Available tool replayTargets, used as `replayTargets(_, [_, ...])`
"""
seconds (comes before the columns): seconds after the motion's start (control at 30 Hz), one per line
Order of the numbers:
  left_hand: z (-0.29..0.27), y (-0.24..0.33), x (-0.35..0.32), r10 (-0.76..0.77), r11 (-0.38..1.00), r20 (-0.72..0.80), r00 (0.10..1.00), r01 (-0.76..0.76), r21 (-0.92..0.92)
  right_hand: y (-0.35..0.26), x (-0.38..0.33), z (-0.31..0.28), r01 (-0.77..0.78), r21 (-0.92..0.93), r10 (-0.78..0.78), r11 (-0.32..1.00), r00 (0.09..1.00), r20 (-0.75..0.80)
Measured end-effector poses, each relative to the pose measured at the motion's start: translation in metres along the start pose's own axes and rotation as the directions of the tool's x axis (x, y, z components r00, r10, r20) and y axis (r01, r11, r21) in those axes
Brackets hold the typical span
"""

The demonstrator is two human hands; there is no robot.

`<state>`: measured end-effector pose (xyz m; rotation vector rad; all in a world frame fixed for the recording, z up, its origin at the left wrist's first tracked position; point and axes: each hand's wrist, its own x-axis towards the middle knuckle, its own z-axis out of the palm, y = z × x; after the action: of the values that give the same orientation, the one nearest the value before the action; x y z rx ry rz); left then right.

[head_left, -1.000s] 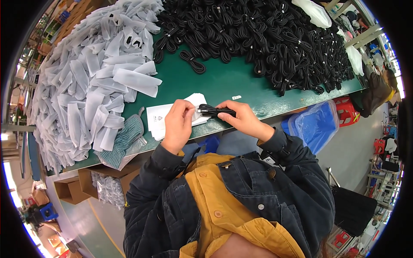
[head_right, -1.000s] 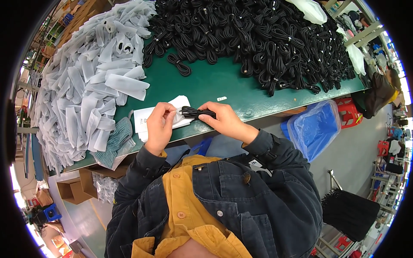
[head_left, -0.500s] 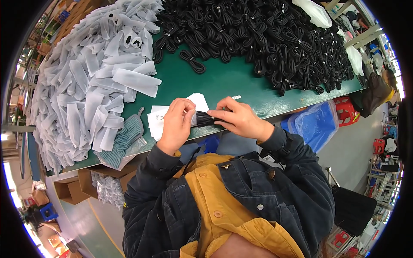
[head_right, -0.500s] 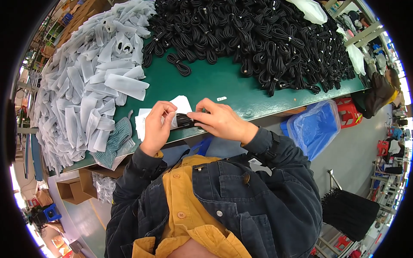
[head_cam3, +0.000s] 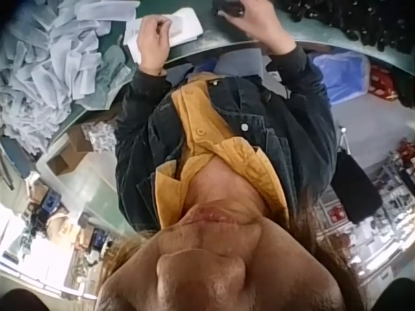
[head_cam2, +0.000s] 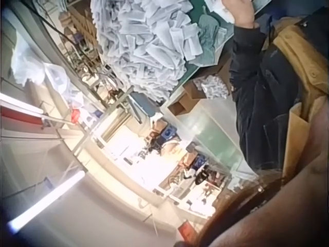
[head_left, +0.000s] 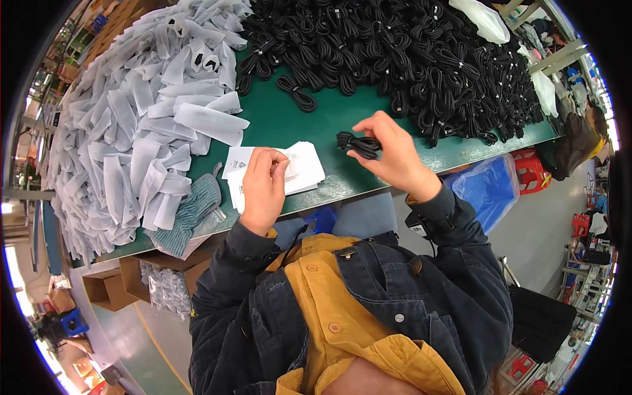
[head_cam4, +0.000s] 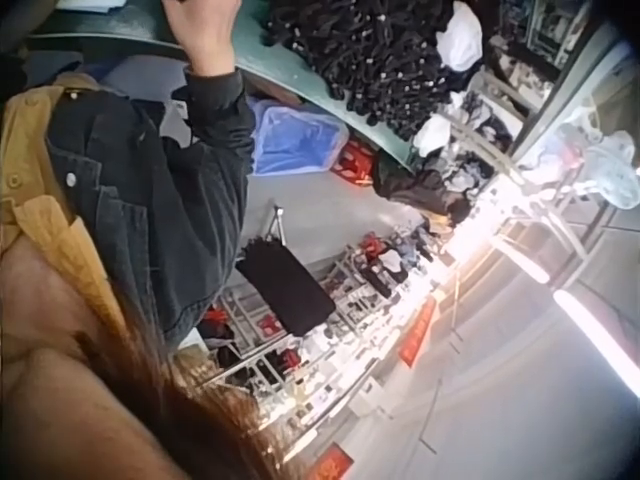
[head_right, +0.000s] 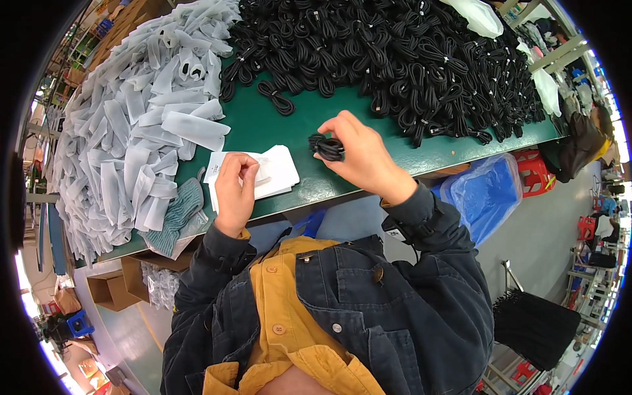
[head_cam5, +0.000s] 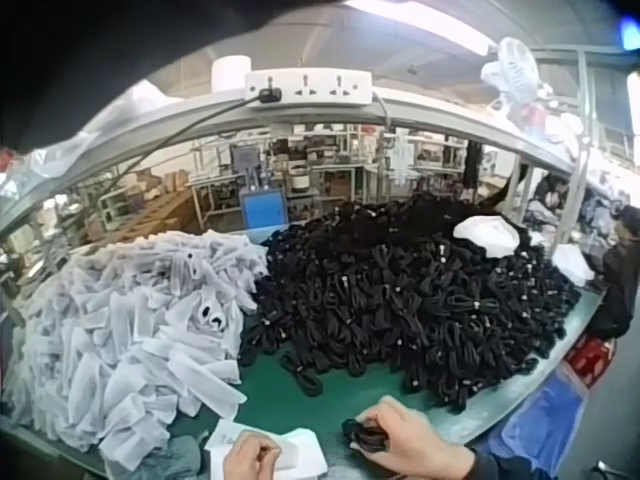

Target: The person packages black cables by hand, picking up a cable from a pile, sliding it into a white plastic sleeve, and setting the packaged item aside.

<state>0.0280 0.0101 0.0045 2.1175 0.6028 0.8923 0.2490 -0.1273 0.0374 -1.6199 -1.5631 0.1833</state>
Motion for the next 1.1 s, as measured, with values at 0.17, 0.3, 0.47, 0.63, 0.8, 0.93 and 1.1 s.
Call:
replayTargets(0.17, [0.004, 0.002, 0.004, -0.012, 0.999, -0.041, 0.999, 0.010, -0.038, 0.027, -0.006, 0.028, 0.090, -0.249, -0.067, 0.964, 0.993, 0.099])
replayTargets(0.3, [0.003, 0.001, 0.004, -0.005, 0.999, -0.061, 0.998, 0.002, -0.050, 0.026, 0.005, 0.025, 0.268, -0.445, -0.280, 0.854, 0.959, 0.042])
replayTargets(0.47, [0.004, 0.000, 0.006, -0.007, 0.998, -0.054, 0.999, 0.004, -0.058, 0.005, -0.002, 0.028, 0.024, -0.211, -0.006, 0.977, 0.996, 0.085])
replayTargets(0.63, [0.008, 0.002, 0.008, -0.010, 0.997, -0.072, 0.997, 0.004, -0.075, -0.012, -0.010, 0.031, 0.035, -0.154, -0.018, 0.987, 0.994, 0.111])
replayTargets(0.8, [0.010, 0.003, 0.007, 0.014, 0.997, -0.060, 0.998, -0.018, -0.079, -0.016, -0.012, 0.028, 0.113, -0.271, -0.073, 0.956, 0.986, 0.152])
replayTargets(0.93, [0.010, 0.006, 0.005, 0.047, 0.996, -0.008, 0.999, -0.048, -0.076, -0.016, -0.010, 0.026, 0.204, -0.292, -0.138, 0.934, 0.963, 0.231])
replayTargets(1.1, [0.009, 0.008, 0.006, 0.222, 0.974, 0.084, 0.971, -0.225, 0.028, -0.007, -0.004, 0.027, -0.505, 0.198, 0.372, 0.840, 0.802, 0.468])
